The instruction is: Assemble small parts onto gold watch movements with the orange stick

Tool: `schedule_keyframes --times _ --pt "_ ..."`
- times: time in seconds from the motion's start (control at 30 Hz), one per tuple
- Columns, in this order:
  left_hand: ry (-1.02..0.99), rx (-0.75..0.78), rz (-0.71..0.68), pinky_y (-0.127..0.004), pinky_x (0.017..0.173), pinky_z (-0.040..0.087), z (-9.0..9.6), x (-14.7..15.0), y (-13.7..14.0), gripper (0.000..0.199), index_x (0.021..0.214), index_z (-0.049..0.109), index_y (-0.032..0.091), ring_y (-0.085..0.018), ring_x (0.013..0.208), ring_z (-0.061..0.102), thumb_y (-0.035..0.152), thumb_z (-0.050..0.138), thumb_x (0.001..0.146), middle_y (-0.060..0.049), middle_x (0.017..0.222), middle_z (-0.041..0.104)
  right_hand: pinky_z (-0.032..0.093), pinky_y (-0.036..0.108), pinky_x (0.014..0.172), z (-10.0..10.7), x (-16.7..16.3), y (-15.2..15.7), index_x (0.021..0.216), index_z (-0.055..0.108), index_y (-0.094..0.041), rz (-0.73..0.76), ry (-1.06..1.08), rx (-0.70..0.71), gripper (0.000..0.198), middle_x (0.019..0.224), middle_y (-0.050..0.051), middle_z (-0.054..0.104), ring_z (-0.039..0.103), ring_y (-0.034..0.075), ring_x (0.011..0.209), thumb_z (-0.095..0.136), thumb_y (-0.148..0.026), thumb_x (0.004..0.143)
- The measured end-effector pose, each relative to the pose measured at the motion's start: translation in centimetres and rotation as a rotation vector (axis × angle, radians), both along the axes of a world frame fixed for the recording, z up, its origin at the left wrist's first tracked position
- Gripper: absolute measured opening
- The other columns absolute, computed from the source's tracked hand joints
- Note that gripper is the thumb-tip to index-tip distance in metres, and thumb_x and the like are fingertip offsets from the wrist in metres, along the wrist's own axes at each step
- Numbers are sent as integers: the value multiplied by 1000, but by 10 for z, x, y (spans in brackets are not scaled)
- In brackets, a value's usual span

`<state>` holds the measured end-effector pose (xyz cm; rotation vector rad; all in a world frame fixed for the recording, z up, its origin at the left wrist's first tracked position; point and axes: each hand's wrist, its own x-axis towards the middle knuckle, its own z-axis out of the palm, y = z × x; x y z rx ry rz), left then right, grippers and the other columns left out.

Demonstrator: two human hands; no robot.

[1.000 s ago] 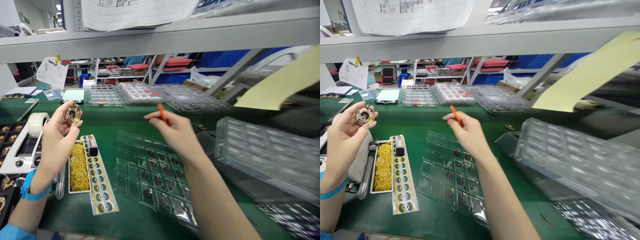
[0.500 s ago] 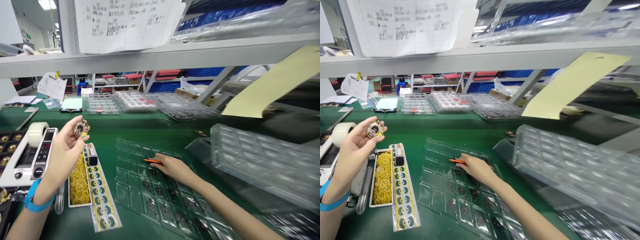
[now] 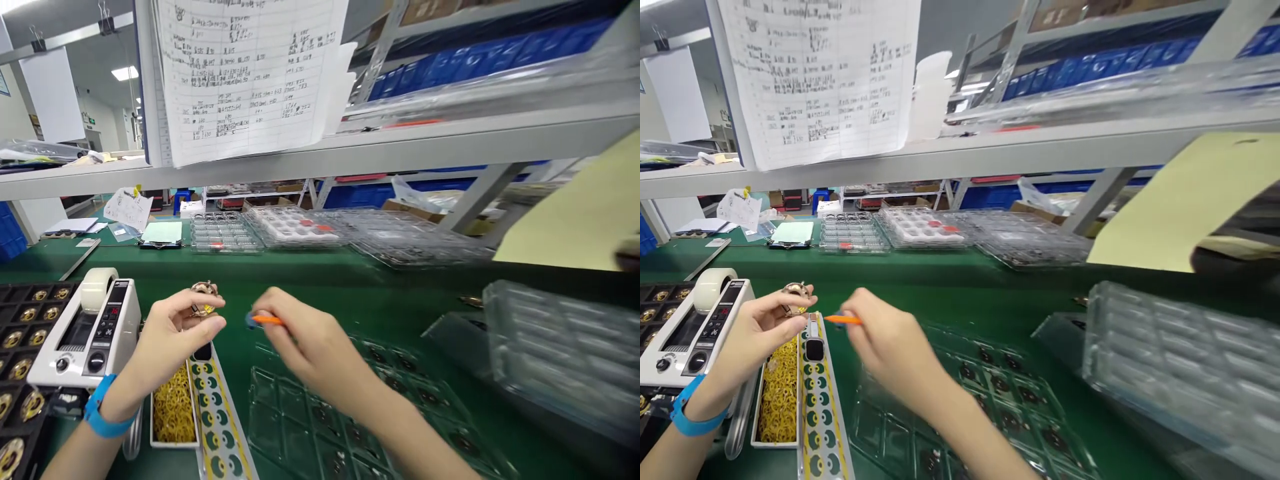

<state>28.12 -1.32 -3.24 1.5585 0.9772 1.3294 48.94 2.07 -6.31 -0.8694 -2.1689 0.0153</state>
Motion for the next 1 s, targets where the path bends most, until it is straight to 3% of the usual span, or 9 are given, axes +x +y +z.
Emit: schedule_keyframes --times 0.13,0.37,0.67,0.77,0.87,1.0 --pt "50 73 59 -30 75 59 0 1 -4 6 76 78 17 -21 85 70 22 75 75 -8 89 74 35 25 53 28 -40 -21 76 49 -20 65 106 110 23 72 3 56 48 13 58 37 -14 94" --pt "-175 117 87 -33 91 58 1 8 -9 4 74 79 20 -25 102 72 18 76 77 -8 99 78 35 25 49 20 -49 -24 84 67 -20 247 582 -196 11 74 2 60 46 12 56 59 -22 92" --pt "-214 142 76 -27 92 58 -7 16 -6 11 77 79 22 -20 104 72 13 73 80 -5 102 77 38 24 50 18 -51 -26 73 65 -20 185 734 -224 17 72 3 60 50 12 59 60 -21 89" --pt "-230 83 -14 -29 93 58 -7 14 -6 14 92 78 24 -20 108 70 16 70 84 -4 111 75 42 25 52 21 -43 -26 73 65 -20 123 740 -241 20 78 5 62 55 15 66 59 -27 90" --pt "-230 0 -130 -33 95 59 -5 10 -6 31 118 70 29 -21 114 68 17 62 90 -4 122 71 43 26 54 24 -35 -25 73 68 -21 69 725 -277 22 81 6 61 55 17 70 59 -31 91" --pt "-187 -44 -205 -36 99 58 -4 8 -7 44 134 57 29 -23 120 64 14 56 92 -6 131 67 39 27 55 25 -30 -23 72 72 -22 100 693 -375 16 85 6 59 53 17 72 66 -30 84"
